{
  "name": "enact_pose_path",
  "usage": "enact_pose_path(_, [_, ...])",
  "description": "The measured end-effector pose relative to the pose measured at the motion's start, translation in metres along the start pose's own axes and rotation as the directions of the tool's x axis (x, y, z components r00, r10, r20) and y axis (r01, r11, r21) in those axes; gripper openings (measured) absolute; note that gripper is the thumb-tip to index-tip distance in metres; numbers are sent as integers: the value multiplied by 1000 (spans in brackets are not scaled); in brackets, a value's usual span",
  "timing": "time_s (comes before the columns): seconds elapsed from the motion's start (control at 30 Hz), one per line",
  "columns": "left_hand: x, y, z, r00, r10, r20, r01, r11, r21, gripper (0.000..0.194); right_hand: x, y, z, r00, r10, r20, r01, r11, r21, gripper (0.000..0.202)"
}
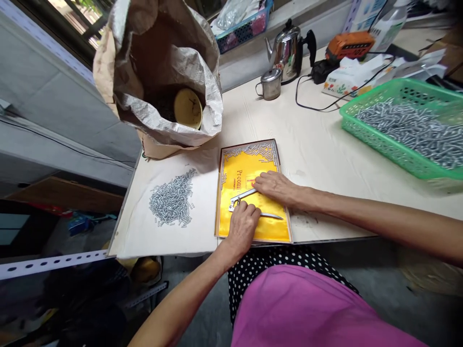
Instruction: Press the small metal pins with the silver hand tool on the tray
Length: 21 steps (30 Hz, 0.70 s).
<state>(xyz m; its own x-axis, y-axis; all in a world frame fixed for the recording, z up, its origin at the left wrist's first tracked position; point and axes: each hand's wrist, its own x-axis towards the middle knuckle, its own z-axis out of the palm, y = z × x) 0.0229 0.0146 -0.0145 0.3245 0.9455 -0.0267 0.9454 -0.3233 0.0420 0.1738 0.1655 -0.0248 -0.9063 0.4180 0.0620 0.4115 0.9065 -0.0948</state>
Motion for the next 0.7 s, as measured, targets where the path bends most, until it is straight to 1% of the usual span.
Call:
enact_pose_path(0.07, [4,-1,-2,1000,14,13,-14,1000,-22,20,11,3,-1,1000,-15,-7,14,999,-43,16])
enact_pose_path(0.13, [7,-4,-4,1000,7,-10,-8,999,-32,19,18,6,-4,1000,-1,-20,0,998,-57,17])
enact_pose_path(0.2, [7,-10,-9,999,10,-41,-12,999,-48,19,21,8,-7,999,12,-48,-14,999,-33,17])
enact_pose_path(0.27, [4,-20,-19,994,13,-108,-23,996,-91,18,20,12,-10,997,2,-74,0,1000,27,18])
enact_pose_path(0.3, [1,-27,-24,986,-8,-169,-13,992,-124,18,18,14,-12,996,0,-85,5,998,58,20])
enact_pose_path(0.33, [-3,-35,-30,969,-58,-242,19,987,-162,18,15,18,-14,995,4,-96,4,996,84,22])
enact_pose_path(0.4, [-13,-50,-41,903,-208,-375,127,965,-228,18,10,26,-18,993,21,-119,-7,993,115,26])
enact_pose_path(0.43, [-18,-56,-45,874,-269,-404,183,954,-238,16,7,31,-20,991,36,-132,-19,992,127,28])
enact_pose_path(0.47, [-23,-60,-47,863,-305,-402,227,946,-230,15,4,35,-22,988,50,-143,-30,990,138,29])
enact_pose_path(0.5, [-28,-62,-47,876,-315,-365,254,945,-205,15,1,38,-24,987,61,-152,-38,988,151,30])
enact_pose_path(0.53, [-31,-62,-45,906,-304,-296,262,950,-172,15,-1,41,-25,985,68,-160,-41,985,167,31])
enact_pose_path(0.57, [-34,-59,-43,937,-281,-205,256,956,-142,16,-3,42,-26,983,74,-167,-42,982,183,32])
enact_pose_path(0.6, [-35,-55,-40,960,-259,-108,246,962,-119,18,-6,43,-26,982,76,-173,-41,979,198,33])
enact_pose_path(0.63, [-35,-50,-36,970,-241,-18,238,966,-104,19,-8,42,-26,982,74,-176,-35,977,212,34])
enact_pose_path(0.7, [-33,-40,-30,969,-222,111,231,970,-81,19,-12,41,-24,980,69,-186,-25,973,230,37])
